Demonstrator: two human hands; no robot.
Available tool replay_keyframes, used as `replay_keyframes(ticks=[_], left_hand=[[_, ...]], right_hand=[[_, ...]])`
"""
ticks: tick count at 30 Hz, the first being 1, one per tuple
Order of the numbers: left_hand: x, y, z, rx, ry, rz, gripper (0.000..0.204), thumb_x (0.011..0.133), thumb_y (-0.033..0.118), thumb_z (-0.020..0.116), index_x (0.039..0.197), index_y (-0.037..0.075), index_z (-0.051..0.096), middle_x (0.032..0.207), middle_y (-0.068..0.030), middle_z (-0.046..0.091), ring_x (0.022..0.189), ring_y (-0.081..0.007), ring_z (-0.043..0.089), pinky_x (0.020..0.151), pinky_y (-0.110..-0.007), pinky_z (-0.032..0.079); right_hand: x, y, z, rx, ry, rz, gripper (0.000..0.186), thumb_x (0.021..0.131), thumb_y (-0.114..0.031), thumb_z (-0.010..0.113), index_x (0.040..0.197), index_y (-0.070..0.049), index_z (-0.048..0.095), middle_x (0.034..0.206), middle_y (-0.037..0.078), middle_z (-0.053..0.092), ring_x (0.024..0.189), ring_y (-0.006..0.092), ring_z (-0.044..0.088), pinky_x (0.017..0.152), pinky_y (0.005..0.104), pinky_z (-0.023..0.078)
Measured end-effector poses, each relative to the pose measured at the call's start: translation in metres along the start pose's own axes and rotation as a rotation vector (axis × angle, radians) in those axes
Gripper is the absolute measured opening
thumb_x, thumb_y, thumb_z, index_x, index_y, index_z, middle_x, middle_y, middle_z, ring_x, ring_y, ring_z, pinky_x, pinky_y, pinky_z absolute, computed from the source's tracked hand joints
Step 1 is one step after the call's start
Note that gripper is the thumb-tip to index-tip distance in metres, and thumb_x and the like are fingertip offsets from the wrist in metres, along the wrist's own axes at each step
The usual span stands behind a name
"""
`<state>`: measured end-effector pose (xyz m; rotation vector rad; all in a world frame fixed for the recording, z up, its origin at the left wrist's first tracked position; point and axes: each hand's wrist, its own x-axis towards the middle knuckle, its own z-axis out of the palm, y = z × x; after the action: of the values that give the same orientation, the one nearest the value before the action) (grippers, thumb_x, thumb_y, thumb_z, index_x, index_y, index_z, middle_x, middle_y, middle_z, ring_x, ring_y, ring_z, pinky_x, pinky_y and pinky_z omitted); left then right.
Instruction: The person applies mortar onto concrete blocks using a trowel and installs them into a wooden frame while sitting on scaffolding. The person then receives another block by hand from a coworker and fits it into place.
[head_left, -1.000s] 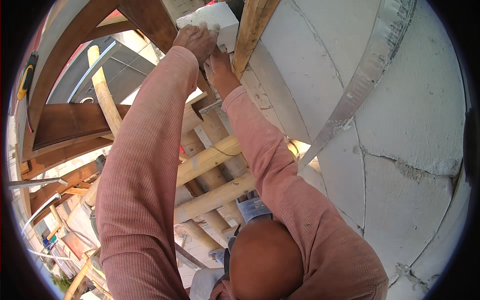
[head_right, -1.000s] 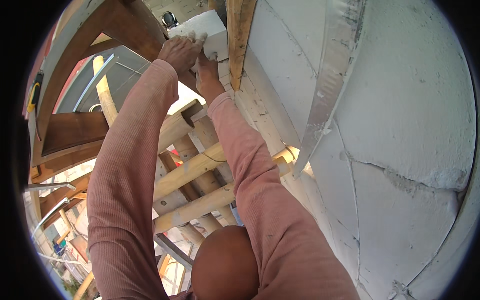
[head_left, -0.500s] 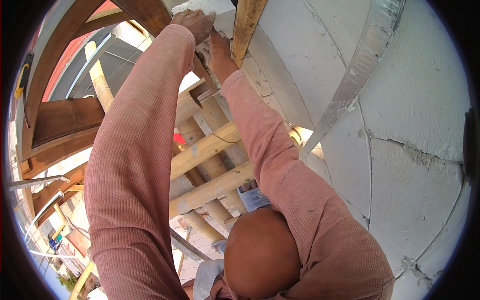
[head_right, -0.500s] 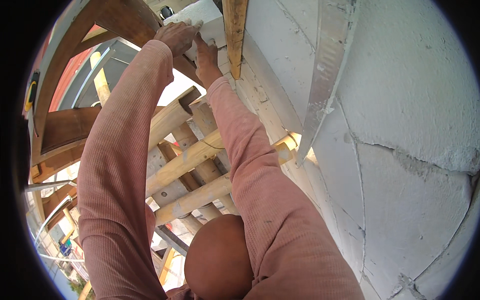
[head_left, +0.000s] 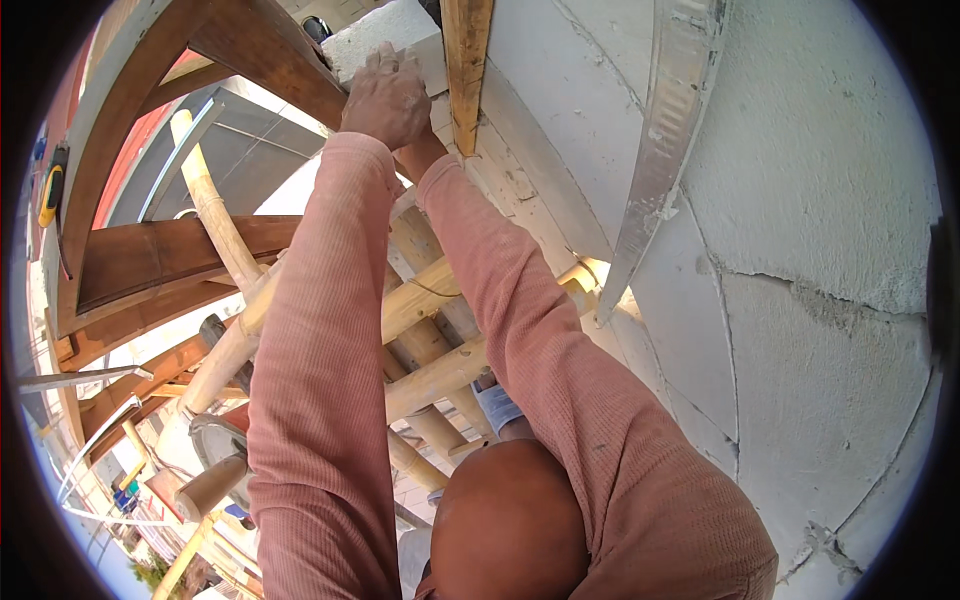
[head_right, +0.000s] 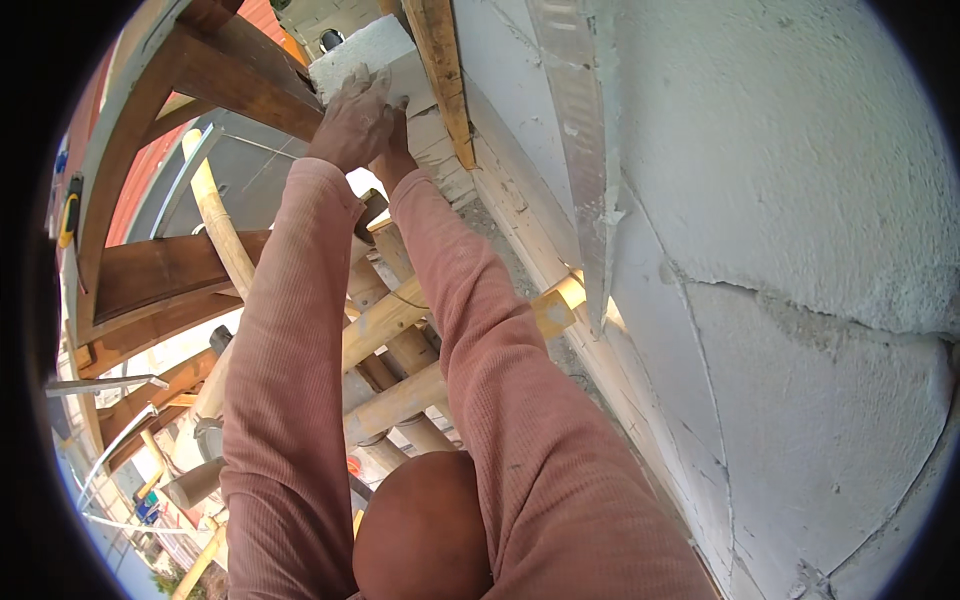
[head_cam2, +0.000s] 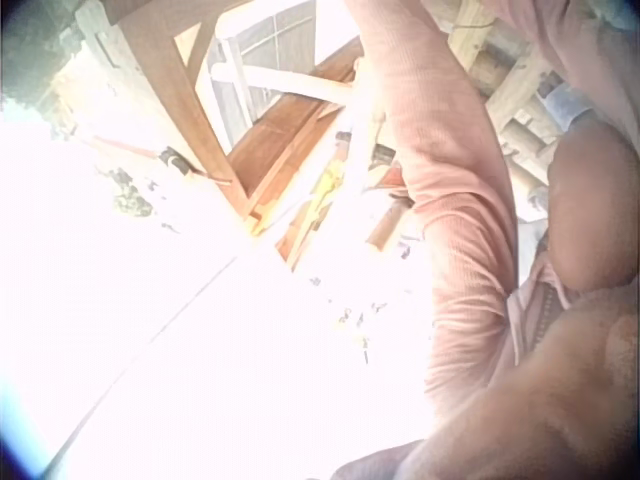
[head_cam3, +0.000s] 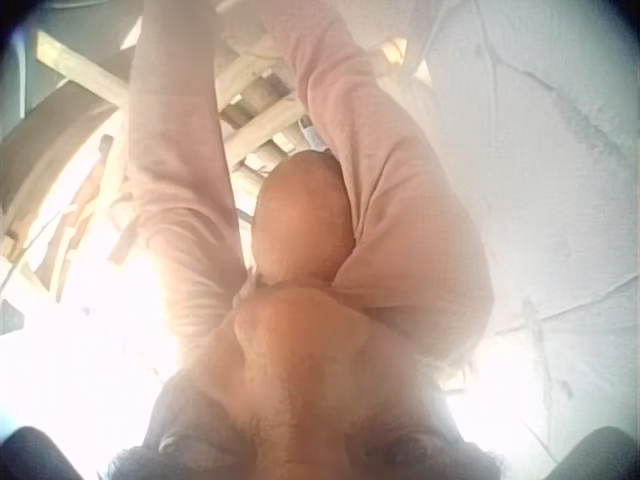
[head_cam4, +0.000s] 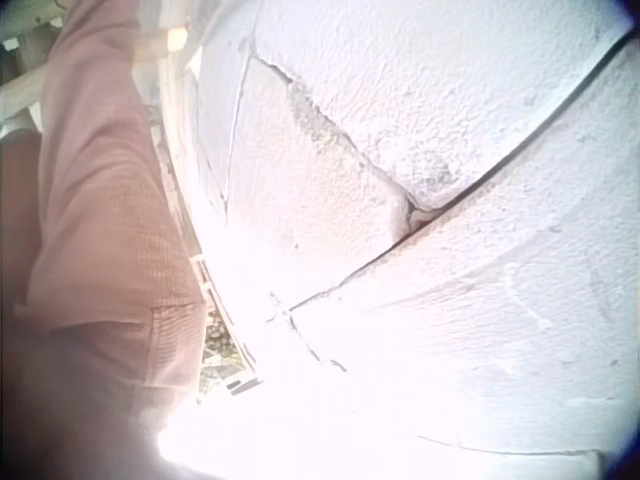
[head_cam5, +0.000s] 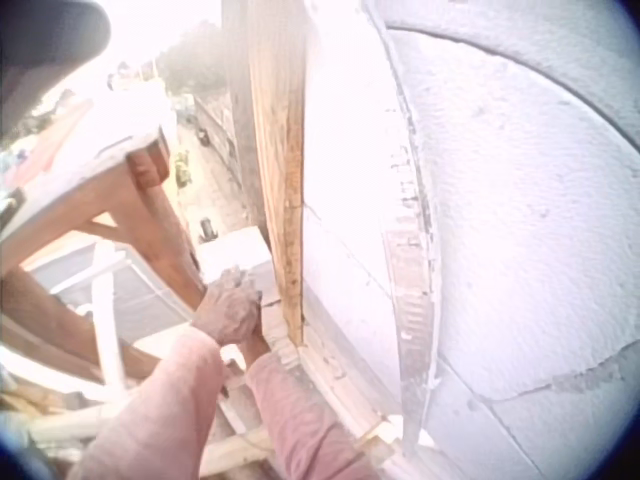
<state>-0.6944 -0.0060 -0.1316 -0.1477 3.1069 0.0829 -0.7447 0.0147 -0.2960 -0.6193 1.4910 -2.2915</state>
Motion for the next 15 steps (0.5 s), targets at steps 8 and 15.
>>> replay_keyframes(ticks=[8,15], left_hand=[[-0.23,0.121,-0.009,-0.767,0.255,-0.282,0.053,0.109,0.019,0.045,0.157,-0.001,0.036,0.164,-0.0249,0.032,0.155,-0.041,0.026,0.125,-0.049,0.024],[-0.365,0.139,0.029,-0.665,0.05,-0.413,0.058,0.103,0.012,0.055,0.156,0.0,0.036,0.162,-0.029,0.03,0.152,-0.047,0.028,0.124,-0.055,0.025]], right_hand=[[-0.036,-0.091,0.016,-0.334,0.382,0.393,0.091,0.1,-0.051,0.058,0.153,0.016,0.027,0.154,0.036,0.039,0.143,0.0472,0.04,0.121,0.0456,0.033],[-0.041,-0.074,0.012,-0.139,0.22,0.276,0.084,0.098,-0.03,0.066,0.159,0.006,0.023,0.157,0.034,0.037,0.145,0.0425,0.041,0.119,0.0419,0.035]])
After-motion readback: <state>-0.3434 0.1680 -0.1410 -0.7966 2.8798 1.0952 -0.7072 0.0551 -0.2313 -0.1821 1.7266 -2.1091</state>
